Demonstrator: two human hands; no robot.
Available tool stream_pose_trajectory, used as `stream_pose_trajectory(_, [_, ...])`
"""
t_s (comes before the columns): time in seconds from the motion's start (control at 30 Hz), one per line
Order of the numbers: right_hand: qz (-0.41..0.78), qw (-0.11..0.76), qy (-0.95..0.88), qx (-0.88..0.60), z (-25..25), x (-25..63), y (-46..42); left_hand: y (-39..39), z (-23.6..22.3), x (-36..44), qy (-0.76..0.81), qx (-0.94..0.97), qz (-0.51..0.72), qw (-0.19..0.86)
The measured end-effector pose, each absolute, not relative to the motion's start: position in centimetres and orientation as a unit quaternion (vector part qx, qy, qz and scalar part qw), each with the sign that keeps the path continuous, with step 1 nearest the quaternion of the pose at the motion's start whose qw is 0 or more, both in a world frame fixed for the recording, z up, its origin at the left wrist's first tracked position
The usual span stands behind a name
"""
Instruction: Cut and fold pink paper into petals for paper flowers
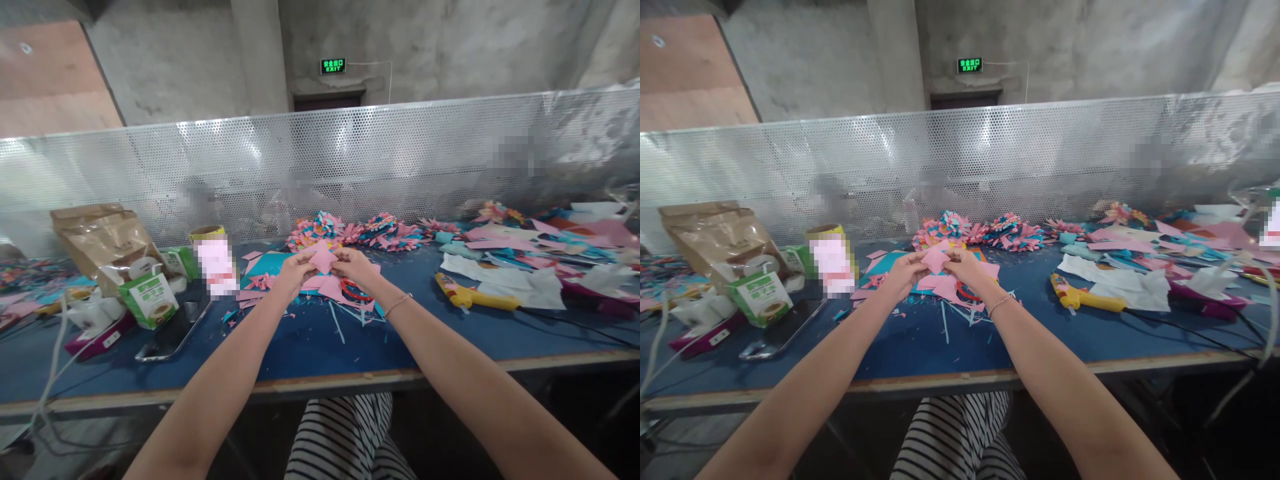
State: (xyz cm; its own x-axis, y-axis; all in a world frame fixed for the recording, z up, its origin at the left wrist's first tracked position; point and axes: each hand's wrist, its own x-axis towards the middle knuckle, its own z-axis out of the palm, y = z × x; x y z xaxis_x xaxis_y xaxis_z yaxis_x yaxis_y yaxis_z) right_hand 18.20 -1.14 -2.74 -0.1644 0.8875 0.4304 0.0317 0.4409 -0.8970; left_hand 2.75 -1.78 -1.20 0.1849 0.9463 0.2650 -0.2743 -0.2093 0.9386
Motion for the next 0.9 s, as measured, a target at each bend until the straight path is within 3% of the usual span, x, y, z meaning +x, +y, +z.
stream_pose_trajectory(0.27, [0.447, 0.473, -0.651, -0.391, -2.9, 17.8, -1.6, -1.9, -1.2, 2.6, 0.333, 0.605, 0.553, 0.466])
stream_pose_trajectory(0.37, [0.435, 0.496, -0.654, -0.372, -3.0, 17.9, -1.4, -2.0, -1.3, 2.6, 0.341, 0.608, 0.553, 0.456])
stream_pose_trajectory(0.63, [0.498, 0.515, -0.619, -0.323, -2.5, 17.8, -1.9, -2.1, -1.5, 2.7, 0.309, 0.632, 0.522, 0.484])
stream_pose_trajectory(0.9, [0.567, 0.549, -0.549, -0.275, -1.5, 17.9, -3.1, -1.9, -1.0, 2.3, 0.281, 0.548, 0.533, 0.580])
